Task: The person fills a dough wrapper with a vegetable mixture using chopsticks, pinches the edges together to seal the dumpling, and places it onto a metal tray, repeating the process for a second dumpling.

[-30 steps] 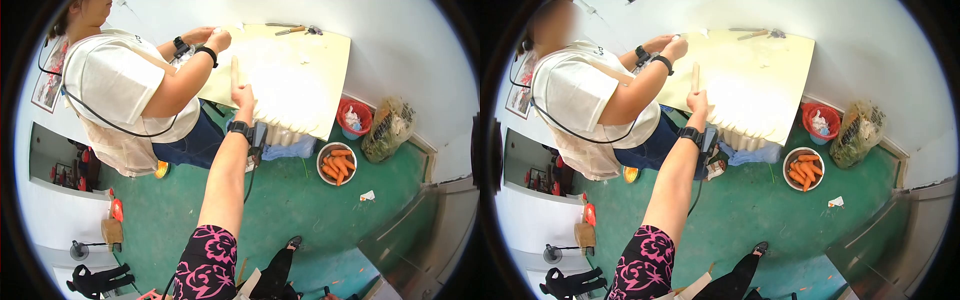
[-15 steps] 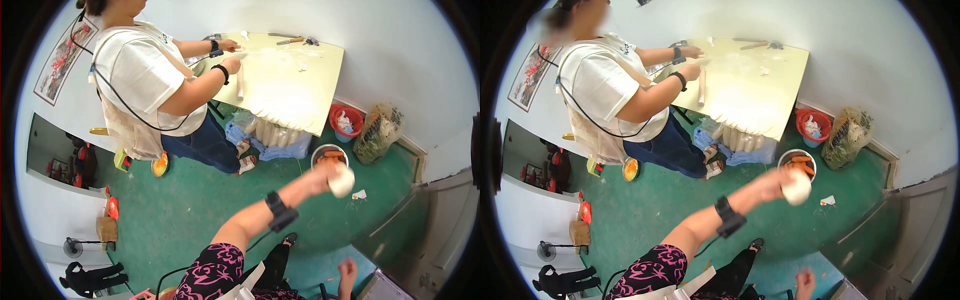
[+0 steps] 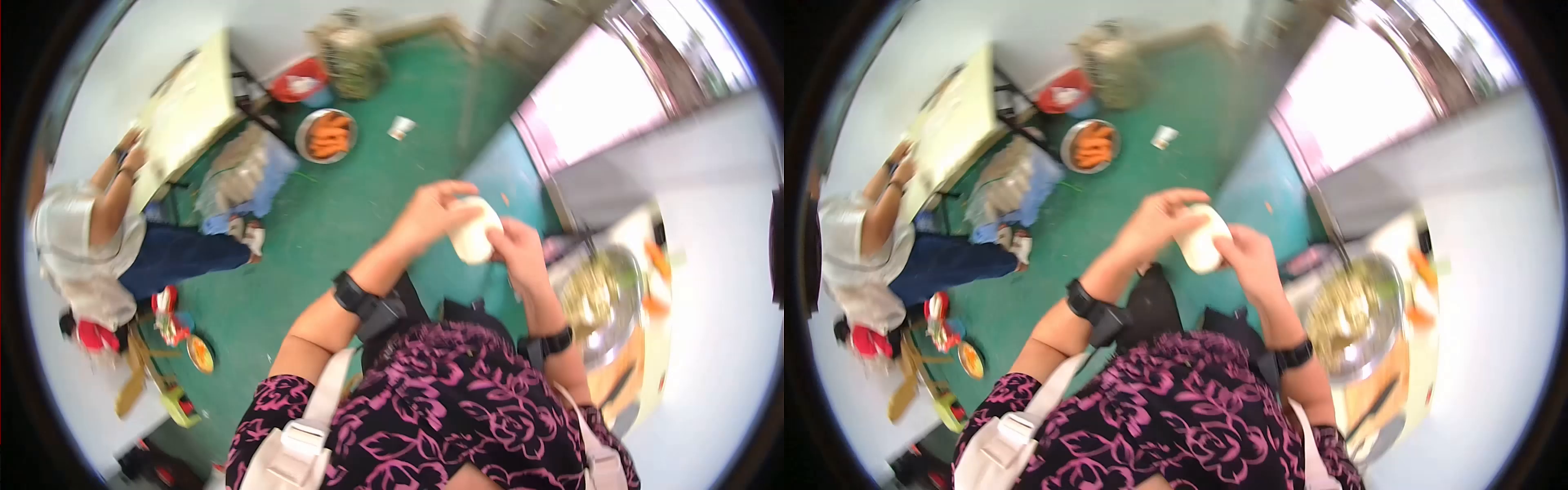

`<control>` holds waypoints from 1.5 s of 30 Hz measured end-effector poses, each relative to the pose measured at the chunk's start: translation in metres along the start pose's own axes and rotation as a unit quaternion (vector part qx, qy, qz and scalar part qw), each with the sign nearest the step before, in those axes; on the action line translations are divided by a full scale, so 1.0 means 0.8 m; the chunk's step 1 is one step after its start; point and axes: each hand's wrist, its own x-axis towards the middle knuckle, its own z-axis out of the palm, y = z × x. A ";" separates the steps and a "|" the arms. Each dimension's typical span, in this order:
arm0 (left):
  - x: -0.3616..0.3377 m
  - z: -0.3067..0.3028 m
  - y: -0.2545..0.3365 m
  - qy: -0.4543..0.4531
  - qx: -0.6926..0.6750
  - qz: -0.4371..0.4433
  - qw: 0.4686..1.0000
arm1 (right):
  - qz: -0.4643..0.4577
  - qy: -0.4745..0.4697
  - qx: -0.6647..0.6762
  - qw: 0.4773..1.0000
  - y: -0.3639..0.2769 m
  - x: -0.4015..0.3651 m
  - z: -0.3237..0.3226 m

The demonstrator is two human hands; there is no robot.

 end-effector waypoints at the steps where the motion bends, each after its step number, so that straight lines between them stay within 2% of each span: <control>1: -0.009 0.045 -0.015 -0.030 -0.092 -0.078 0.992 | -0.016 0.023 0.020 0.999 0.004 -0.035 -0.037; 3: -0.015 0.121 -0.047 -0.115 -0.170 -0.155 0.966 | -0.046 0.041 0.099 0.993 0.010 -0.088 -0.107; 4: -0.015 0.158 -0.059 -0.148 -0.205 -0.188 0.949 | -0.060 0.021 0.100 0.993 0.020 -0.115 -0.146; 7: -0.025 0.258 -0.083 -0.122 -0.100 -0.146 0.977 | -0.028 0.039 0.105 0.993 0.040 -0.187 -0.222; 11: -0.044 0.330 -0.097 -0.189 0.028 -0.118 0.974 | -0.057 0.069 0.192 0.977 0.079 -0.227 -0.268; 12: -0.052 0.344 -0.100 -0.186 0.070 -0.109 0.974 | -0.080 0.064 0.170 0.980 0.080 -0.234 -0.272; 13: -0.056 0.354 -0.109 -0.166 0.095 -0.097 0.977 | -0.066 0.063 0.176 0.980 0.086 -0.239 -0.280; 15: -0.062 0.366 -0.125 -0.128 0.152 -0.074 0.977 | -0.041 0.059 0.192 0.979 0.098 -0.244 -0.291; 16: -0.063 0.367 -0.134 -0.096 0.137 -0.081 0.983 | -0.060 0.095 0.205 0.972 0.105 -0.245 -0.292; 19: -0.067 0.375 -0.150 -0.070 0.014 -0.175 0.982 | -0.076 0.171 0.214 0.959 0.114 -0.252 -0.295; 20: -0.066 0.378 -0.155 -0.108 -0.065 -0.209 0.970 | -0.079 0.198 0.217 0.953 0.113 -0.253 -0.297; 23: -0.069 0.389 -0.159 -0.076 -0.034 -0.211 0.974 | -0.052 0.175 0.171 0.968 0.126 -0.255 -0.319; 26: -0.068 0.393 -0.168 -0.041 -0.005 -0.159 0.986 | 0.010 0.128 0.242 0.962 0.127 -0.259 -0.324; 30: -0.069 0.389 -0.180 0.000 -0.031 -0.164 0.986 | 0.064 0.129 0.278 0.950 0.150 -0.261 -0.333; 32: -0.073 0.385 -0.188 0.017 -0.053 -0.170 0.984 | 0.083 0.093 0.257 0.958 0.153 -0.264 -0.338; 35: -0.078 0.378 -0.206 -0.010 -0.138 -0.208 0.968 | 0.093 0.039 0.286 0.953 0.151 -0.272 -0.339; 38: -0.092 0.386 -0.201 -0.055 -0.112 -0.228 0.966 | 0.121 0.002 0.297 0.947 0.160 -0.280 -0.339; 41: -0.102 0.382 -0.209 -0.146 -0.014 -0.212 0.966 | 0.149 -0.034 0.290 0.945 0.175 -0.286 -0.333; 43: -0.106 0.383 -0.203 -0.119 0.009 -0.204 0.972 | 0.176 -0.069 0.332 0.924 0.175 -0.289 -0.326; 45: -0.109 0.378 -0.206 -0.085 0.018 -0.172 0.981 | 0.189 -0.040 0.316 0.929 0.173 -0.293 -0.327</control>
